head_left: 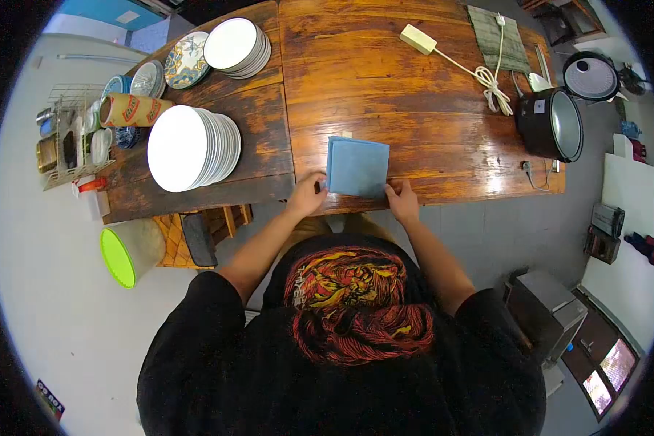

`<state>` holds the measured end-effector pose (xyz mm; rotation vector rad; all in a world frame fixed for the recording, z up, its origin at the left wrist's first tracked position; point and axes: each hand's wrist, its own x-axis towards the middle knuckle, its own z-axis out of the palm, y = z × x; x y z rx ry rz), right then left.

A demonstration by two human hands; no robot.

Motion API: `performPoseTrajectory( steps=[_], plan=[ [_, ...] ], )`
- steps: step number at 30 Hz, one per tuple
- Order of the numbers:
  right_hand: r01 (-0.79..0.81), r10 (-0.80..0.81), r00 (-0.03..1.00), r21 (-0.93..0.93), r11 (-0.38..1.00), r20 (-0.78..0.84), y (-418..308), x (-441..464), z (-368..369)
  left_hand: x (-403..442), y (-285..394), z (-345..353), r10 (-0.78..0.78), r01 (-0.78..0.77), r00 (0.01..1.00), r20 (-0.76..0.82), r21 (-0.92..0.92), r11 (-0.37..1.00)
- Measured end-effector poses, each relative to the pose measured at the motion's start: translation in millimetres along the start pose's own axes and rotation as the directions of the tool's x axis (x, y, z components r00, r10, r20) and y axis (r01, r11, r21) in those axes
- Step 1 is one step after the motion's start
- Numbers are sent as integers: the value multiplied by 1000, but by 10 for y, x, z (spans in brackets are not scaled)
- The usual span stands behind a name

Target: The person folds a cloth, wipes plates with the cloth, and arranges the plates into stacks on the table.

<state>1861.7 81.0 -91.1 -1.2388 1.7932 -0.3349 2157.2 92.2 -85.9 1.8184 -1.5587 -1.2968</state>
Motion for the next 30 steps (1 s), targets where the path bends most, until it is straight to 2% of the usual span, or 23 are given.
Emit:
performPoseTrajectory(
  steps=[3,5,6,7,8,9,11,12,13,15,16,18,21,24,30],
  plan=[
    [82,-84,996,-82,993,-20,-224,101,-135,150,-1,-85,123,-120,990,-64,47,992],
    [118,-123,991,-105,988,-46,-532,189,-320,177,685,-450,134,-135,986,-98,-5,991],
    [203,-180,972,158,966,-148,-779,196,-486,150,1078,-672,177,-183,972,-153,-25,983],
    [279,-220,948,265,923,-232,-1134,119,-744,82,1478,-901,254,-268,939,-234,-31,963],
    [357,-254,912,319,878,-321,-1588,-78,-1093,-49,1832,-1144,413,-429,841,-349,36,903],
    [446,-292,863,347,825,-413,-1999,-312,-1433,-180,2186,-1386,560,-560,694,-452,150,815],
    [649,-383,719,364,668,-580,-2706,-902,-2070,-533,2854,-1872,741,-697,376,-557,357,622],
    [836,-490,548,428,343,-678,-2883,-1079,-2276,-753,3167,-2116,790,-732,221,-572,438,522],
    [843,-500,539,429,326,-678,-3071,-1273,-2461,-957,3429,-2281,819,-761,62,-570,504,409],
    [941,-677,224,335,-36,-701,-3411,-1657,-2742,-1254,3752,-2434,816,-780,-187,-547,587,215],
    [930,-695,118,324,-172,-709,-3516,-1783,-2792,-1355,3843,-2466,801,-771,-276,-531,620,145],
    [885,-701,-25,311,-348,-713,-3670,-1980,-2819,-1528,3993,-2490,771,-737,-399,-496,673,52],
    [838,-672,-113,294,-461,-732,-3761,-2141,-2810,-1734,4107,-2489,726,-695,-506,-465,718,-24],
    [803,-650,-152,290,-521,-744,-3803,-2238,-2782,-1911,4161,-2478,683,-655,-578,-446,753,-63],
    [773,-652,-165,314,-552,-740,-3904,-2359,-2634,-2154,4156,-2502,597,-607,-671,-439,788,-103]
  ],
)
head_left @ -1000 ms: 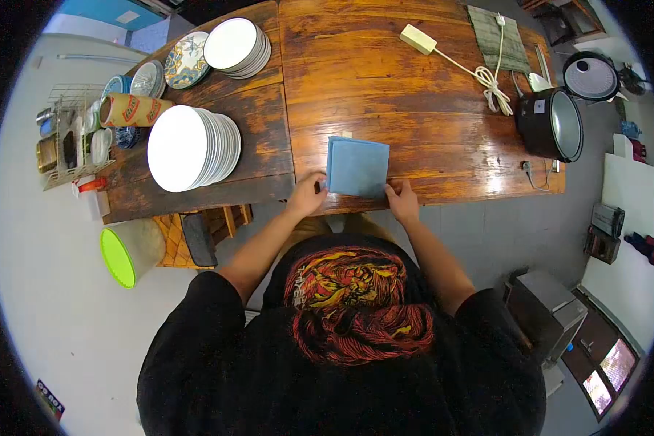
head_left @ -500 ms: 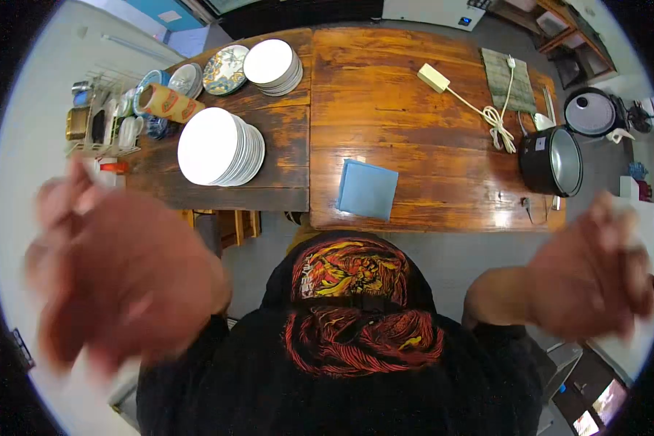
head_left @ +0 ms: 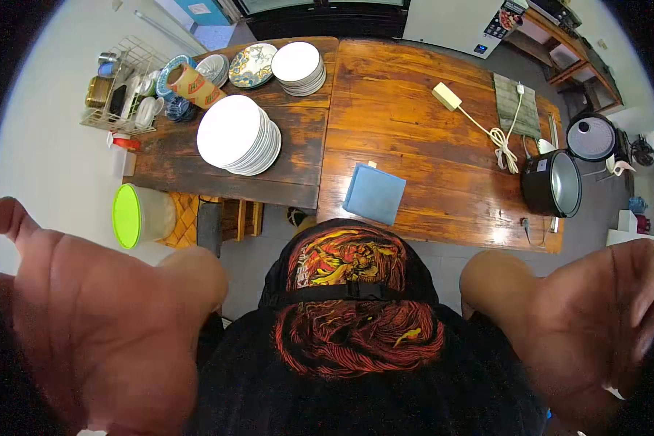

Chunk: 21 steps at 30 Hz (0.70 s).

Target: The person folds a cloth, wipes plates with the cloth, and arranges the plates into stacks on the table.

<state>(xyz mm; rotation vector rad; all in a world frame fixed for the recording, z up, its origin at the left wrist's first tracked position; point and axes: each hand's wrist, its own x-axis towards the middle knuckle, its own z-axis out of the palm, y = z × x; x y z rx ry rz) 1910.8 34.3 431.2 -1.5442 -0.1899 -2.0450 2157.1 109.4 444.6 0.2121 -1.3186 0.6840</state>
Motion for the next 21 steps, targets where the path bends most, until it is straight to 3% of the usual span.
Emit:
performPoseTrajectory(
  steps=[3,8,11,13,15,17,18,19,21],
  plan=[
    [-11,11,1000,18,1000,-3,23,-9,92,25,9,-38,45,-45,999,-23,-8,999],
    [-73,73,997,22,997,-12,139,-75,153,-33,-36,-146,-37,36,997,72,19,999],
    [-211,210,976,-21,977,-64,307,-175,101,-163,-143,-283,-139,128,978,157,77,989],
    [-414,397,906,-116,903,-145,544,-378,-17,-296,-238,-411,-232,204,949,215,145,968],
    [-710,655,702,-210,672,-279,926,-819,-233,-534,-314,-609,-384,318,882,273,255,913],
    [-913,836,399,-241,328,-377,1389,-1524,-600,-897,-371,-882,-561,429,763,321,397,811],
    [-946,875,267,-283,158,-404,1589,-2012,-826,-1094,-358,-1056,-651,474,679,340,473,742],
    [-927,881,196,-373,24,-431,1691,-2550,-1052,-1331,-334,-1265,-725,498,586,362,545,675],
    [-801,861,92,-551,-234,-500,1739,-3672,-1486,-1611,-224,-1517,-832,399,355,425,736,546]
  ],
)
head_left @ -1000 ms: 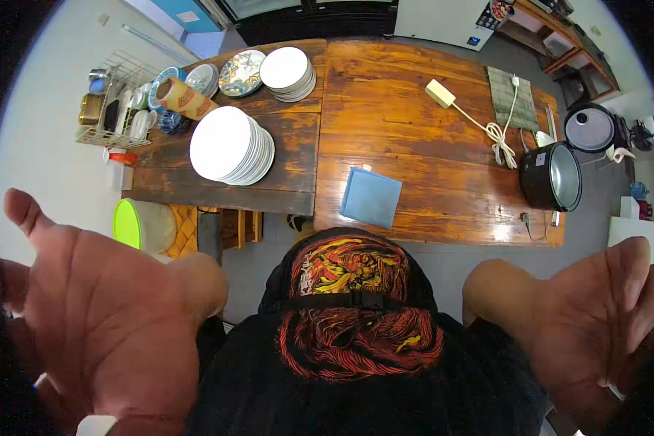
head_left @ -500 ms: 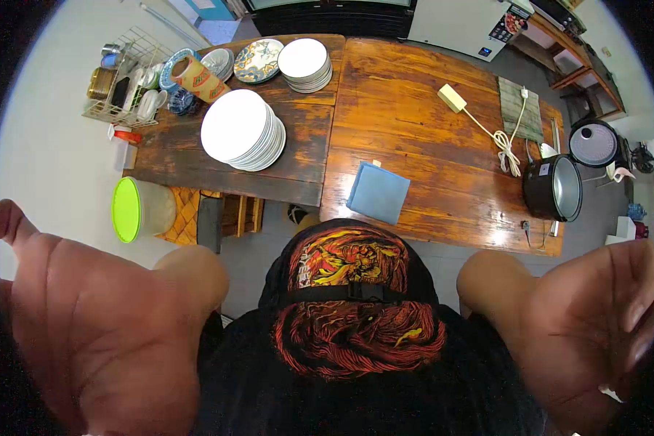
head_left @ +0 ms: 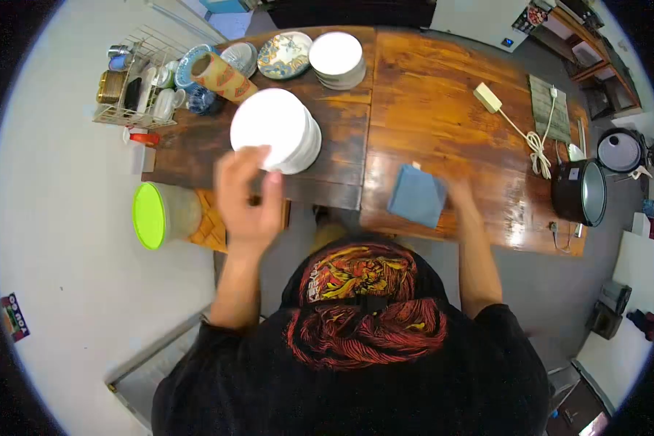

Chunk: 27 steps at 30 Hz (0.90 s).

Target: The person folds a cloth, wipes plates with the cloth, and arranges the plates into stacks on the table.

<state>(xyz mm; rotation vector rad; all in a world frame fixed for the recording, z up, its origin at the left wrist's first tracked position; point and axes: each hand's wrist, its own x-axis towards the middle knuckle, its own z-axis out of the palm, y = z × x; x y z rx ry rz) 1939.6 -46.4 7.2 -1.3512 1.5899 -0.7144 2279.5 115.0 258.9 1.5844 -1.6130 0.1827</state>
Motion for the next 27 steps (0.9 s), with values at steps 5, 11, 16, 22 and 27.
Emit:
performPoseTrajectory(
  steps=[5,11,16,22,27],
  plan=[
    [-173,144,975,-177,969,-167,1793,-416,425,-796,-774,-82,-182,190,918,352,14,982],
    [-487,420,846,-156,859,-328,1629,-373,548,-1010,-1482,-431,-247,242,899,363,60,968],
    [-541,527,830,495,680,183,245,-456,805,-922,-2131,-467,-320,379,880,352,-113,918],
    [-356,74,930,832,424,361,-1418,-788,1187,-565,-2485,-313,-401,544,804,440,-270,794],
    [-369,-86,916,908,199,392,-1918,-836,1610,-669,-2743,13,-490,549,792,365,-74,833]
  ],
)
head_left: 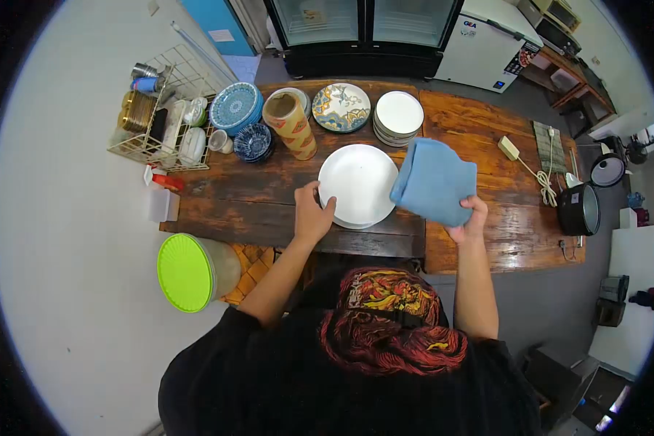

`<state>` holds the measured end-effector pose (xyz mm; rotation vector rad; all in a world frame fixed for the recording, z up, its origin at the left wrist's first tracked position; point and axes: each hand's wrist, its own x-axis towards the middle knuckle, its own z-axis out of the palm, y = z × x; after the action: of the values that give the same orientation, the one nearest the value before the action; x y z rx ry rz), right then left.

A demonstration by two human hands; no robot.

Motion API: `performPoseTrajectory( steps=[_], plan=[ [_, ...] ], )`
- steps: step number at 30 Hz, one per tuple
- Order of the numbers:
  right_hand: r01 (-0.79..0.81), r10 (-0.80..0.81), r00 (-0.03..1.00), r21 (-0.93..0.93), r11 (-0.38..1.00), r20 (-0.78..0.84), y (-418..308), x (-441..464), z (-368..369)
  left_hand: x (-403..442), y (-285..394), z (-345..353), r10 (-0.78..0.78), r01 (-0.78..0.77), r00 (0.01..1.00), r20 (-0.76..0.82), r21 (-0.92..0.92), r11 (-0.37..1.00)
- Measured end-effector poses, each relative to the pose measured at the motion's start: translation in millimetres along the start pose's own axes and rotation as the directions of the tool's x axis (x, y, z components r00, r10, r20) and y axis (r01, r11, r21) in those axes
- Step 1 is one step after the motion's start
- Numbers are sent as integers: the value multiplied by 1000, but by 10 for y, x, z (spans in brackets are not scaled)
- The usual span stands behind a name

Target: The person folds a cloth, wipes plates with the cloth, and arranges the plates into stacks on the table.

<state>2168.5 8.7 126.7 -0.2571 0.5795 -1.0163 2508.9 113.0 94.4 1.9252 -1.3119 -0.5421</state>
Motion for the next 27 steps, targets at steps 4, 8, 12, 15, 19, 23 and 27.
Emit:
performPoseTrajectory(
  steps=[4,8,12,15,19,23,27],
  plan=[
    [67,-65,997,73,995,-32,253,-6,279,94,-263,174,-358,362,926,120,-14,932],
    [36,-31,996,60,998,-82,346,-80,300,112,-328,245,-402,430,896,188,-149,890],
    [28,-21,992,53,998,-125,435,-189,274,106,-463,407,-396,422,904,159,-189,887],
    [36,-27,989,56,998,-147,495,-259,238,95,-498,463,-371,384,923,102,-181,905],
    [52,-39,977,59,997,-211,555,-318,189,107,-287,325,-450,471,882,140,-289,833],
    [67,-52,973,62,996,-225,563,-410,195,97,-105,225,-516,543,836,187,-420,727],
    [67,-54,976,56,996,-211,541,-460,147,111,5,143,-556,616,778,292,-525,587]
  ],
)
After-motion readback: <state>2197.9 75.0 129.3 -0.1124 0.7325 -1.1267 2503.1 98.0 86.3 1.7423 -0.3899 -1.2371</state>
